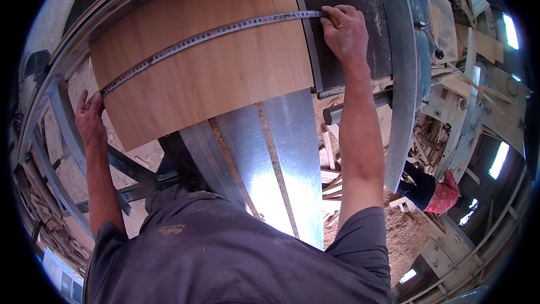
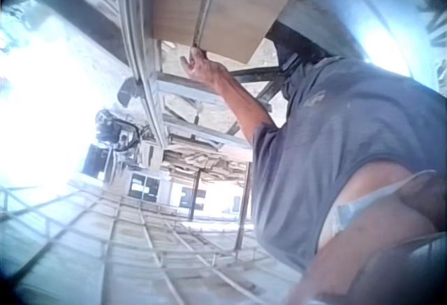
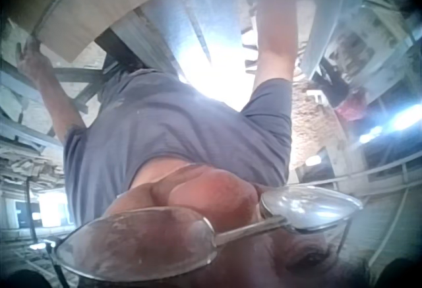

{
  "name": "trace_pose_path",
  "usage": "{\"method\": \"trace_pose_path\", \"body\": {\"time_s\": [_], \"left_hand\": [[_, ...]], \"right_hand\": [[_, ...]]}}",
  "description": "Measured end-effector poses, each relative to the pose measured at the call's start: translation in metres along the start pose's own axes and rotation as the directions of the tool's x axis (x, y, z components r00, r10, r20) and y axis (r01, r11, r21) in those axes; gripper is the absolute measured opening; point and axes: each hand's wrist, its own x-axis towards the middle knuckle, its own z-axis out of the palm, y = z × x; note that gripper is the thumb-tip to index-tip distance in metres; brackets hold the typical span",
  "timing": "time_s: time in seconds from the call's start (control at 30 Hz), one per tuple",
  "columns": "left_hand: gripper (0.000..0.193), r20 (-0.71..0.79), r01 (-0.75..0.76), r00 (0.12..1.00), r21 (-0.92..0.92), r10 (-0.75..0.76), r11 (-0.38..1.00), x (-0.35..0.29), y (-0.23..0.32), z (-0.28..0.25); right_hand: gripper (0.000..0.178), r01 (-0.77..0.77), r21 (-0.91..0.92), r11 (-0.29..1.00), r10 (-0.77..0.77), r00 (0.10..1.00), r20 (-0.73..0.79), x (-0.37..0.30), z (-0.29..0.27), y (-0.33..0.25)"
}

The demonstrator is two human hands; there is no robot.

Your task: The person measures and cuts a large sheet of plywood on a table saw, then stacks the cut pieces. They use a tape measure to mark dimensions and guide the wood through the saw blade, repeating the process to produce multiple uniform pieces.

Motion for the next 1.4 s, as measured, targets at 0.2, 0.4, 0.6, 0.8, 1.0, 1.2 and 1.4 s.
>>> {"method": "trace_pose_path", "body": {"time_s": [0.2, 0.4, 0.6, 0.8, 1.0, 1.2, 1.4], "left_hand": [[0.067, -0.040, 0.028, 0.999, -0.001, -0.028, 1.000, -0.001, -0.003, 0.001], [0.066, -0.071, 0.033, 0.997, 0.007, -0.033, 0.999, -0.003, -0.006, 0.002], [0.064, -0.063, 0.050, 0.997, 0.013, -0.050, 0.999, -0.002, -0.011, 0.000], [0.059, -0.053, 0.090, 0.995, 0.058, -0.087, 0.994, -0.018, 0.005, 0.019], [0.050, -0.021, 0.056, 0.998, 0.056, -0.055, 0.997, -0.018, 0.000, 0.016], [0.044, 0.021, 0.066, 0.997, 0.108, -0.068, 0.992, -0.031, 0.012, 0.027], [0.042, -0.007, 0.058, 0.998, 0.078, -0.057, 0.995, -0.029, 0.007, 0.027]], "right_hand": [[0.022, 0.017, 0.010, 1.000, -0.016, 0.999, -0.034, -0.003, 0.002, -0.002], [0.019, -0.001, 0.019, 1.000, 0.002, 0.998, -0.055, -0.004, 0.003, -0.003], [0.014, -0.012, 0.057, 0.998, 0.018, 0.994, -0.104, -0.003, 0.005, -0.004], [0.013, -0.032, 0.055, 0.998, 0.039, 0.992, -0.123, -0.005, 0.007, -0.006], [0.013, -0.063, 0.062, 0.996, 0.069, 0.993, -0.096, -0.005, 0.005, -0.009], [0.013, -0.073, 0.041, 0.997, 0.076, 0.992, -0.101, -0.006, 0.005, -0.011], [0.012, -0.040, 0.015, 0.999, 0.041, 0.989, -0.144, -0.006, 0.006, -0.012]]}}
